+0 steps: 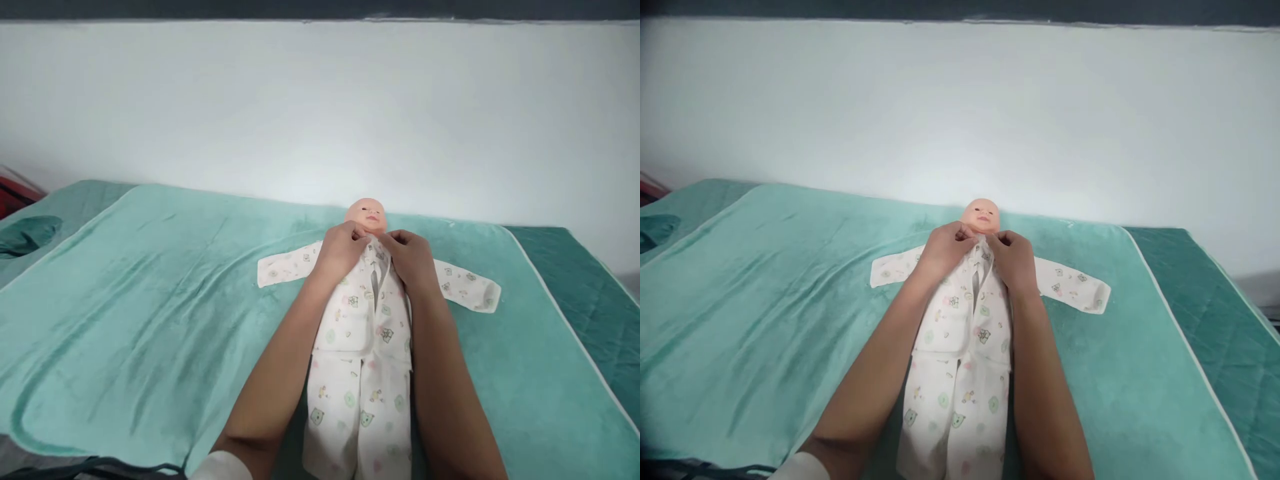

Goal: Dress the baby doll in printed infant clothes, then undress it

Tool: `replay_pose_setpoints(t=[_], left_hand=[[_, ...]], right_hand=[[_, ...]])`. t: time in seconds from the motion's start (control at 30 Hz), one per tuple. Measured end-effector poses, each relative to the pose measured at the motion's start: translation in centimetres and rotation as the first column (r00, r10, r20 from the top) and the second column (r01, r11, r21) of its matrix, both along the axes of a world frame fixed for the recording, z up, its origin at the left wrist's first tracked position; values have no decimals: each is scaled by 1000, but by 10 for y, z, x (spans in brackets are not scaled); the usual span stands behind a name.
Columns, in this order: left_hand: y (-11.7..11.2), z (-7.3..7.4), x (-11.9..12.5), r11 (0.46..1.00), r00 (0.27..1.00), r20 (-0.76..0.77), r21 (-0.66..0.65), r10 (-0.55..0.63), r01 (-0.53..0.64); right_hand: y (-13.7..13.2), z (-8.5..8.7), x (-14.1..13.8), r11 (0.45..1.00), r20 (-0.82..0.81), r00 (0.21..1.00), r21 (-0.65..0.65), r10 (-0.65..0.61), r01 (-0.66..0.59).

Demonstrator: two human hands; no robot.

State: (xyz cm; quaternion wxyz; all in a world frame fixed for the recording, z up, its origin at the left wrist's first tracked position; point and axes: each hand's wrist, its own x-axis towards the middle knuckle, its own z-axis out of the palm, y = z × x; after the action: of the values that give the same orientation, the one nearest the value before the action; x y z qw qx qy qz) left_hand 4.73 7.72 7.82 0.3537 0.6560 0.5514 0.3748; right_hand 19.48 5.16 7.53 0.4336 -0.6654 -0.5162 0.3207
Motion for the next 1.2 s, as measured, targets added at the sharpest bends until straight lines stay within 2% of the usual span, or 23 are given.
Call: replay_pose_setpoints(t=[0.07, 0.2, 0.4, 0.5, 0.6, 0.7, 0.9, 1.07, 1.2], left_hand=[[1, 1, 0, 998, 995, 96, -49, -21, 26], [3, 2, 4, 990, 960, 280, -130, -20, 58], [4, -8, 5, 998, 972, 231, -45, -38, 49], [4, -11, 2, 997, 970, 232, -24, -71, 79], [3, -11, 0, 995, 974, 210, -19, -89, 95], [2, -10, 0, 996, 983, 161, -13, -85, 89], [0, -10, -1, 996, 985, 149, -2, -87, 88], [-4, -9, 0, 995, 985, 145, 18, -97, 95], [-6, -8, 3, 999, 994, 104, 1, -42, 42]], right_hand=[[-1, -2, -3, 999, -99, 995, 42, -14, 18], [-1, -6, -5, 996, -169, 986, 90, 15, 1], [1, -23, 6, 990, -317, 941, 119, 116, -82], [2, -26, 6, 984, -315, 937, 139, 154, -115], [1, -23, 5, 987, -286, 947, 110, 148, -121], [0, -18, 4, 987, -226, 962, 84, 150, -135], [0, -16, 5, 978, -80, 980, 125, 180, -170], [0, -15, 4, 974, -83, 973, 101, 214, -205], [0, -13, 3, 976, -77, 974, 71, 211, -206]])
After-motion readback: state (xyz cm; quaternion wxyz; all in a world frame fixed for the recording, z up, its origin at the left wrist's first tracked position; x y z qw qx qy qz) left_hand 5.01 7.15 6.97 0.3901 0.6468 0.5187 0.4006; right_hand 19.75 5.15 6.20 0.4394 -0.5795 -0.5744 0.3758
